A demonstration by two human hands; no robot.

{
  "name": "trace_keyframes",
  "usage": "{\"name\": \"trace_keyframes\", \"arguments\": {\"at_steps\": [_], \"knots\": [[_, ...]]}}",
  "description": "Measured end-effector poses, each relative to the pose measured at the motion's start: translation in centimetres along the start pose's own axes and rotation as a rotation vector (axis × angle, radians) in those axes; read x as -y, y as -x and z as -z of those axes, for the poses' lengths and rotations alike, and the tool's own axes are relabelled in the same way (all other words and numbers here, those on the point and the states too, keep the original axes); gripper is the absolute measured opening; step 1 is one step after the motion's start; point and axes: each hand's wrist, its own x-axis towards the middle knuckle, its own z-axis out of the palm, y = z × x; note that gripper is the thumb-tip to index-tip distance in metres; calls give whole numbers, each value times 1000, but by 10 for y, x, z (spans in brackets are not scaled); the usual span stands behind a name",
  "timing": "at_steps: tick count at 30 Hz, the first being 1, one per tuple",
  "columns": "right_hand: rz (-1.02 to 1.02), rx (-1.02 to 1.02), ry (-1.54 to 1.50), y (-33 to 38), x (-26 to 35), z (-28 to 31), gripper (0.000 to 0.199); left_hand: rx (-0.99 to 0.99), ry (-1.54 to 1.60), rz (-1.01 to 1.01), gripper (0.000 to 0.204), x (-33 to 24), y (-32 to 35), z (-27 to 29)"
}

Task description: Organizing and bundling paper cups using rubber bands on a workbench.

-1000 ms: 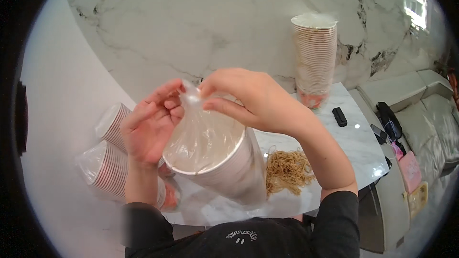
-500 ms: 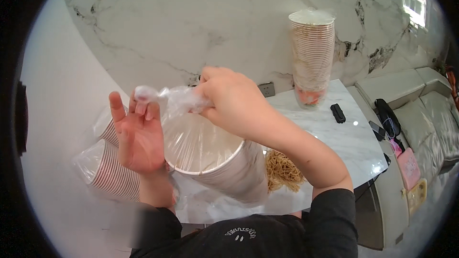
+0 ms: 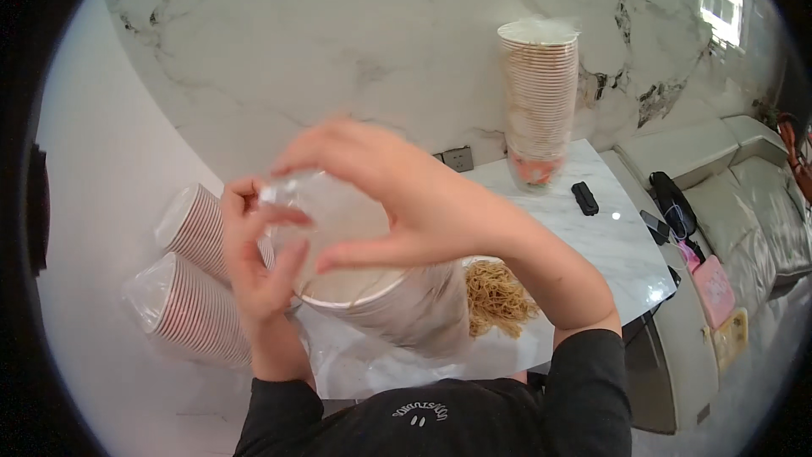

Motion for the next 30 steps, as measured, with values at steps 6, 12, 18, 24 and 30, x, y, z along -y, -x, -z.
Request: {"name": "trace_keyframes", "arguments": {"at_steps": [6, 12, 18, 24, 30], "knots": [[-371, 326, 222, 33, 23, 6, 63, -148, 195, 148, 89, 25, 47, -14], [-49, -371, 349, 113, -5, -26, 108, -352, 594, 302, 169, 24, 128, -77], [-986, -315, -384, 291, 7, -116, 159, 336, 786, 969, 109, 62, 284, -134], [-906, -246, -230, 300, -7, -162, 135, 593, 367, 960, 87, 67, 315, -159], [-1047, -196, -363, 230, -66, -118, 140, -53, 591, 903, 72, 97, 206, -157]]}}
